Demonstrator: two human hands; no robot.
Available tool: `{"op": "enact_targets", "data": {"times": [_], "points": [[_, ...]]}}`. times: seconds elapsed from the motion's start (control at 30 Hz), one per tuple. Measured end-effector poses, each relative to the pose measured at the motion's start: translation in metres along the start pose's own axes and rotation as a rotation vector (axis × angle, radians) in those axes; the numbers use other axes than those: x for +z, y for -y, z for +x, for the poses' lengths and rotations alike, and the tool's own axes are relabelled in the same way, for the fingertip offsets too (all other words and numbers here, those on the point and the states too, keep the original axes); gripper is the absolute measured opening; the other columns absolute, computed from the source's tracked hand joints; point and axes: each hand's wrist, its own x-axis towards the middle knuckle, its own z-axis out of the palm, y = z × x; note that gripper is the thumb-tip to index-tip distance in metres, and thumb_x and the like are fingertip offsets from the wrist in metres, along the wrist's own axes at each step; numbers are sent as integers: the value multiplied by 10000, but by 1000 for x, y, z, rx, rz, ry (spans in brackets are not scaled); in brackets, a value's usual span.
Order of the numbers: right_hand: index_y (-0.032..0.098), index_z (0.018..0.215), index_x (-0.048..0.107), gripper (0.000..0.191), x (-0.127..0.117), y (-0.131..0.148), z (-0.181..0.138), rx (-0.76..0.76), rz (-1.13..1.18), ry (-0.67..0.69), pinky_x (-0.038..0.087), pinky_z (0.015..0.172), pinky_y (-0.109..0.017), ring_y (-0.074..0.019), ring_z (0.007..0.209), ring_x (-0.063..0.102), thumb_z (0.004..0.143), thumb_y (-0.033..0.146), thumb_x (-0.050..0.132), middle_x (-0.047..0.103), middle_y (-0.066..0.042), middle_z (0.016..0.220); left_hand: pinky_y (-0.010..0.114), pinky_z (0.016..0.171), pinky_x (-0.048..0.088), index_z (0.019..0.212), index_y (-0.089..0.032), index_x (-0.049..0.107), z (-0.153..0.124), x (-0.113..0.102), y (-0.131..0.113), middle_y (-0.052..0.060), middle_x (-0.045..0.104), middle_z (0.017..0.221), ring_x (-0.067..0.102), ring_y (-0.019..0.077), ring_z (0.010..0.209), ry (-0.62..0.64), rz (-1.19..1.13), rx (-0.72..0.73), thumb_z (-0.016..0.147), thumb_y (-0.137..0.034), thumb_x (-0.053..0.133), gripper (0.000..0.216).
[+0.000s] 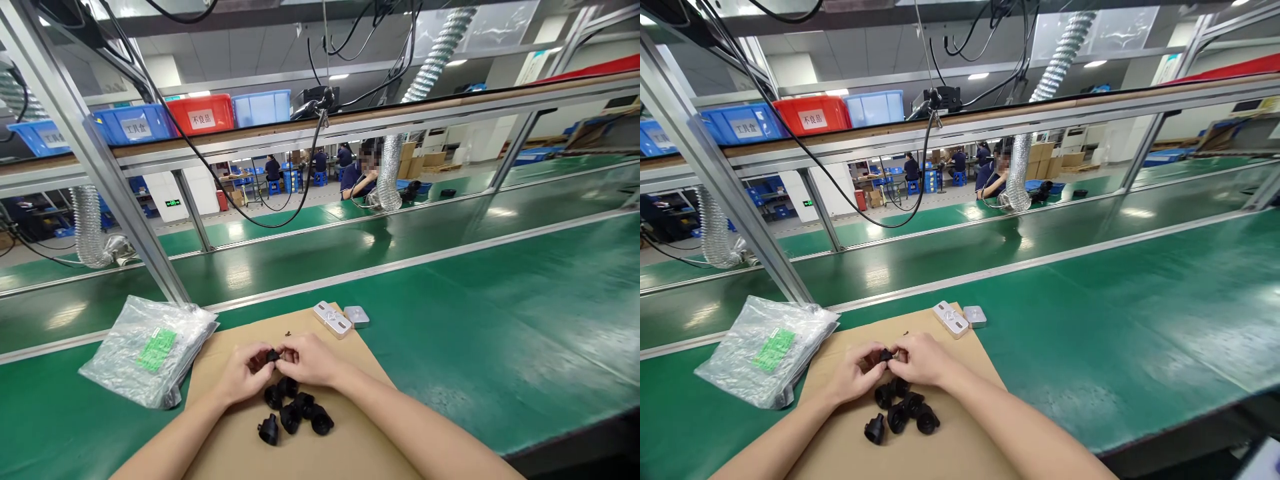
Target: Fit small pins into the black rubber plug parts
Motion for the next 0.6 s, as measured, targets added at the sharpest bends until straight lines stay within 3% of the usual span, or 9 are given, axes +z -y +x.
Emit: {"op": "enact_targets", "data": {"times": [0.1, 0.17, 0.23, 0.33, 0.43, 0.53, 0.6], "points": [[173, 912, 727, 136, -13, 7, -4, -32, -62, 62, 352, 613, -189, -92, 660, 534, 883, 213, 600, 635, 12, 731, 273, 677, 447, 956, -173, 734, 2, -10, 2, 47, 706, 798, 609, 177, 702, 105, 14, 32, 865, -255, 637, 156], [185, 1086, 721, 229, -20, 17, -9, -25, -101, 30, 416, 697, -208, -131, 797, 592, 935, 313, 606, 674, -32, 920, 283, 700, 441, 884, -165, 739, 2, -13, 4, 60, 708, 798, 606, 182, 710, 177, -82, 18, 883, -321, 648, 181], [201, 1286, 648, 410, -23, 31, -17, 2, -138, 5, 473, 848, -266, -194, 995, 614, 959, 445, 610, 648, -82, 1151, 284, 687, 434, 757, -150, 712, 1, -13, 7, 58, 672, 704, 580, 169, 656, 184, -217, -48, 943, -414, 592, 345], [227, 1483, 488, 641, -16, 53, -35, 67, -188, 56, 469, 1039, -397, -290, 1272, 519, 952, 567, 603, 505, -132, 1414, 264, 592, 417, 695, -135, 666, 0, -7, 16, 36, 574, 560, 522, 145, 543, 88, -344, -174, 1027, -523, 418, 569], [203, 1624, 278, 977, 5, 64, -52, 113, -247, 189, 368, 1176, -538, -395, 1487, 269, 874, 717, 635, 244, -186, 1612, 240, 509, 386, 785, -115, 676, 1, 0, 28, 28, 560, 557, 498, 131, 489, -26, -399, -273, 1041, -579, 337, 629], [161, 1655, 170, 1220, 26, 64, -60, 121, -318, 299, 254, 1213, -639, -468, 1530, 67, 765, 848, 646, 28, -227, 1653, 233, 495, 386, 801, -106, 681, 4, 3, 36, 31, 564, 570, 499, 125, 481, -94, -441, -333, 1025, -628, 344, 661], [175, 1656, 163, 1265, 36, 62, -60, 119, -372, 307, 250, 1198, -672, -490, 1524, 49, 725, 880, 649, -4, -237, 1649, 232, 501, 393, 793, -105, 686, 5, 4, 37, 32, 564, 573, 506, 125, 492, -105, -460, -346, 1005, -656, 378, 666]]}}
